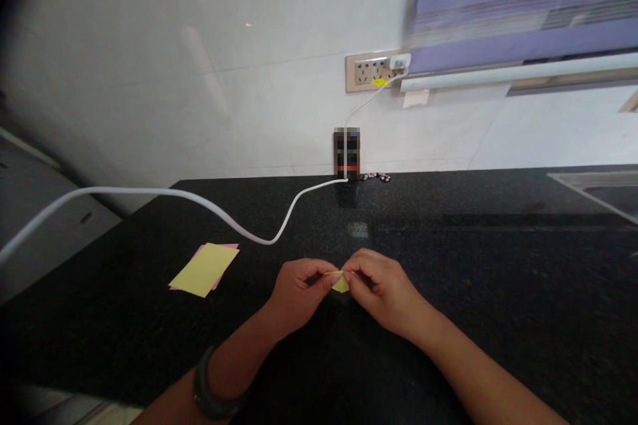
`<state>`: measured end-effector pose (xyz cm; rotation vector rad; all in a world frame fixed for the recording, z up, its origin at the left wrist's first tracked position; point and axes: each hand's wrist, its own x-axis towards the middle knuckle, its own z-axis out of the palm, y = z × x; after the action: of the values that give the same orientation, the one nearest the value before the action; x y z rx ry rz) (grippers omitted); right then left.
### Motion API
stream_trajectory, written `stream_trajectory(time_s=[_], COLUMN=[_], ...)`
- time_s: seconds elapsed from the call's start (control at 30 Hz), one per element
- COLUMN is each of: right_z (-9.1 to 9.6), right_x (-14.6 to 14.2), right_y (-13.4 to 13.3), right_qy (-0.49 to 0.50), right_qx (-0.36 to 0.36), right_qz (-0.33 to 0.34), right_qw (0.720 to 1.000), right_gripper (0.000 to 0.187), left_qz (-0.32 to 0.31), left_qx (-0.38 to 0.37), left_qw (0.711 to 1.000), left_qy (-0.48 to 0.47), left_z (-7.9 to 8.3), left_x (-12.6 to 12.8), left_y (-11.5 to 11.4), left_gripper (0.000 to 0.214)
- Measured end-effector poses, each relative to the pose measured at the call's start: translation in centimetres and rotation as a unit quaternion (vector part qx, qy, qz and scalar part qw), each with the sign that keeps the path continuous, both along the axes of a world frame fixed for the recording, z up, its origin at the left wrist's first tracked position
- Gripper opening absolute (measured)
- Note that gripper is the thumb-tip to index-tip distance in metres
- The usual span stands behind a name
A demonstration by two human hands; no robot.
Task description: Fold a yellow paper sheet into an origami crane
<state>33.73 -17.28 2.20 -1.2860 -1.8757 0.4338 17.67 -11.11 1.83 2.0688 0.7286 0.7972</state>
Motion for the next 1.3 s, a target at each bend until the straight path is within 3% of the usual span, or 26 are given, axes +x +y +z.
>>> stream_trajectory(time_s=[0.37,0.6,0.83,0.97,1.17,1.23,1.3], right_z=[1.3,1.6,1.1,0.9,1.0,0.9,0.8], right_x=[0.2,0.6,0.0,0.3,0.6,0.5,0.3], right_y=[-0.2,-0.4,-0.1,0.0,0.1,0.1,0.1], right_qy=[0.001,0.067,-0.012,-0.029,-0.041,-0.040,-0.034], right_qx=[-0.071,-0.143,-0.098,-0.110,-0.116,-0.108,-0.102], right_qz=[0.038,0.056,-0.014,-0.024,-0.025,-0.022,-0.021], right_qw=[0.997,0.986,0.995,0.993,0.992,0.993,0.994], right_gripper=[0.016,0.019,0.016,0.016,0.017,0.017,0.017], left_qz=[-0.015,-0.006,-0.014,-0.070,-0.166,-0.152,-0.096], left_qx=[-0.118,-0.174,-0.149,-0.133,-0.233,-0.256,-0.233], left_qw=[0.992,0.983,0.989,0.989,0.958,0.955,0.968], left_qy=[-0.039,-0.061,-0.017,0.012,0.019,0.013,0.020], left_z=[0.2,-0.4,-0.5,0.1,0.4,0.0,-0.4], left_x=[0.0,0.1,0.2,-0.2,-0.5,-0.5,-0.4], left_y=[0.0,0.2,-0.2,0.2,1.0,1.1,1.0], left_gripper=[0.022,0.021,0.022,0.025,0.030,0.031,0.032])
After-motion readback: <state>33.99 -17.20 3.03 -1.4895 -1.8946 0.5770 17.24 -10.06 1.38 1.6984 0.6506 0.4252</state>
